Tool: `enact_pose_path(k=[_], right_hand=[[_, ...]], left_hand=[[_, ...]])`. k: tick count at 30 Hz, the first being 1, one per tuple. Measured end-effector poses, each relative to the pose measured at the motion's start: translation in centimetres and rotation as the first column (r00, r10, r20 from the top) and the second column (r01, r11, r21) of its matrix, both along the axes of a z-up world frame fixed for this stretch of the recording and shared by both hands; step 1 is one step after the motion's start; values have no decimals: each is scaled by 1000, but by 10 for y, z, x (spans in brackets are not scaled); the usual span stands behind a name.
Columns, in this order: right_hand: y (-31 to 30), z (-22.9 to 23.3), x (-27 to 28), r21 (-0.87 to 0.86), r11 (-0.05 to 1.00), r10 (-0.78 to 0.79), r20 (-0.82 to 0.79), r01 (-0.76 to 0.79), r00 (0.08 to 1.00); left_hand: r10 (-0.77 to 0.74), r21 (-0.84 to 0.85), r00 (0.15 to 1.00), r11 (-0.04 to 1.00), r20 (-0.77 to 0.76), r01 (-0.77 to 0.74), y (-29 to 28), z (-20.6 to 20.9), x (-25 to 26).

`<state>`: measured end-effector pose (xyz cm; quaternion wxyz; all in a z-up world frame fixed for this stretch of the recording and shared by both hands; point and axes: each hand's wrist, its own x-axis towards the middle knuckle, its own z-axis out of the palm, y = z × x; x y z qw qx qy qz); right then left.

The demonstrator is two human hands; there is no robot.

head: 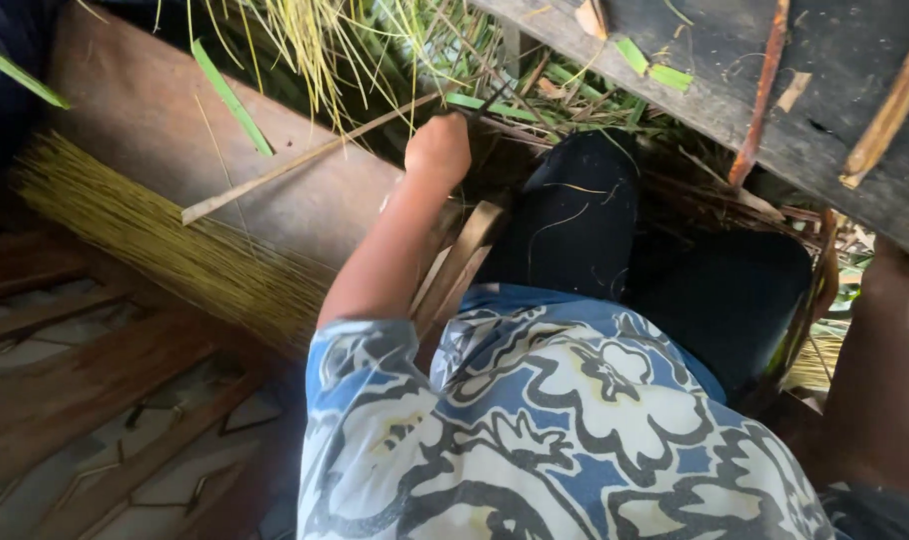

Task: Stripping fibers from palm leaves using a knife to prepare material for weaving or broom making

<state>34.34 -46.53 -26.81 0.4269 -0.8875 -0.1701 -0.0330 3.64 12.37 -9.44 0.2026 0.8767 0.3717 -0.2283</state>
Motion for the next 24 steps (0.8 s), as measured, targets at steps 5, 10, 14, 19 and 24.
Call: enact_pose_path(k=[5,10,14,19,24], right_hand=[[-34,-52,2,66,985,-141,-205,157,969],[38,46,-69,-135,904,-423,-407,405,809],[55,65,-89,-164,904,-425,-448,395,787],[25,27,-89,-217,923,-375,-329,317,867],[36,35,-98,-224,900,-432,-354,373,830]], left_hand=[[-97,193,981,973,-171,130,46,-78,4],[127,173,991,976,44,-133,97,-139,-6],[-18,200,1000,980,-17,21,135,-199,-28],[-9,187,965,981,-263,60,114,-166,-26],[33,197,937,980,-347,39,115,-165,-31]])
